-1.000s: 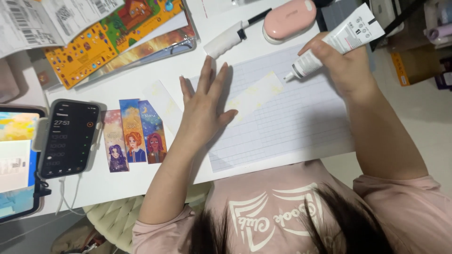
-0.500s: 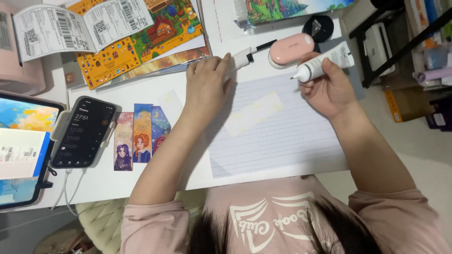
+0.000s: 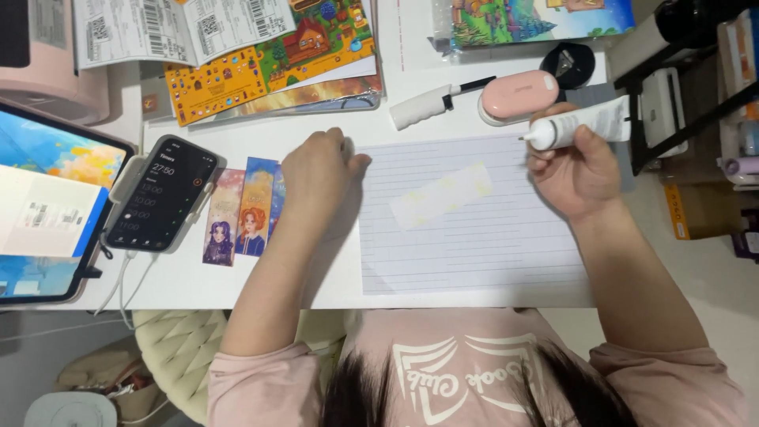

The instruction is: Applying glue to a paper bookmark and pressing it onto a surface using a squeegee tool.

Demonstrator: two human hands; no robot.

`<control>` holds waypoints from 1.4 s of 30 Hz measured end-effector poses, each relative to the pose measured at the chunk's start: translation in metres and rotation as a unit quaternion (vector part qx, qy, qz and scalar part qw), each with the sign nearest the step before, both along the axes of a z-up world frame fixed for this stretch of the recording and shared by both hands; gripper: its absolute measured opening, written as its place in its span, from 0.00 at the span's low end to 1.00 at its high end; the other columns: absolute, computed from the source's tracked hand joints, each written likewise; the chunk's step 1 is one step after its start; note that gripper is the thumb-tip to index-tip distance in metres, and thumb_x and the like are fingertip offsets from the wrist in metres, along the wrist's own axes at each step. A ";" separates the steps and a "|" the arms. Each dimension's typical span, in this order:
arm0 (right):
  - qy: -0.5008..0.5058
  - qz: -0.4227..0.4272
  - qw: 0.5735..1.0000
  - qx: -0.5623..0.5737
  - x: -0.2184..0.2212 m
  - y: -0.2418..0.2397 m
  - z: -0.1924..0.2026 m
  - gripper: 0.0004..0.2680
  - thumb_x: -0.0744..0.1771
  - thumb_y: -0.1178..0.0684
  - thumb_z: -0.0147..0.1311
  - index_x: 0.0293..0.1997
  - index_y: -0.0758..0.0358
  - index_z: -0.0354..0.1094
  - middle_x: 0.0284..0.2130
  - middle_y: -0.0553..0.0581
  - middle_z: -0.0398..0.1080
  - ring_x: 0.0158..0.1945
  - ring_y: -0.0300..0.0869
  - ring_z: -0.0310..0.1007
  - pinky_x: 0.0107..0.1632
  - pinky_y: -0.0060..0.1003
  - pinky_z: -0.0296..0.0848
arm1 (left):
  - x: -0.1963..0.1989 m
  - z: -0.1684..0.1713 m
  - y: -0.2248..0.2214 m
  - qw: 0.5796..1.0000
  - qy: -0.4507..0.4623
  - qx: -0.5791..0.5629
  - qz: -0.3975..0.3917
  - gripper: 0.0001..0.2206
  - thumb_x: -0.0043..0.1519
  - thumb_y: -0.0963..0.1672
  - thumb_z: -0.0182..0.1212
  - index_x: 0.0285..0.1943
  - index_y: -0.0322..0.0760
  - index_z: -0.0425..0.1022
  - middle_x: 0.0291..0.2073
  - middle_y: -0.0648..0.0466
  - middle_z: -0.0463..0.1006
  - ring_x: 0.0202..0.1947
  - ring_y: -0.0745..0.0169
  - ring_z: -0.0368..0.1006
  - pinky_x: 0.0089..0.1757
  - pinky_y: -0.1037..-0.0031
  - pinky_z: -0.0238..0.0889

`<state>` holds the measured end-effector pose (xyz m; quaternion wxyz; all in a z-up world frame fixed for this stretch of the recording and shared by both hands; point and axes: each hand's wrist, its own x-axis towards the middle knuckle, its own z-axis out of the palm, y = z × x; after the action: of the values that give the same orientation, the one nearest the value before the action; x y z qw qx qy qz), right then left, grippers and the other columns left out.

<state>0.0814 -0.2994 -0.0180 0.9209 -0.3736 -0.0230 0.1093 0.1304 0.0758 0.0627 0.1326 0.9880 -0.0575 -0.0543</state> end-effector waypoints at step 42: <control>-0.191 -0.010 0.832 -0.520 -0.013 0.036 0.041 0.11 0.61 0.60 0.66 0.44 0.67 0.73 0.31 0.63 0.73 0.39 0.47 0.72 0.48 0.44 0.71 | -0.053 0.018 -0.062 0.948 0.022 -0.174 -0.266 0.05 0.63 0.41 0.62 0.43 0.39 0.82 0.21 0.53 0.81 0.35 0.55 0.78 0.42 0.71 0.67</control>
<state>0.0688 -0.2632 0.0233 0.5691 -0.8108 -0.1349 0.0225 0.0779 0.0142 0.0812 0.2848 0.8967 -0.3243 -0.0981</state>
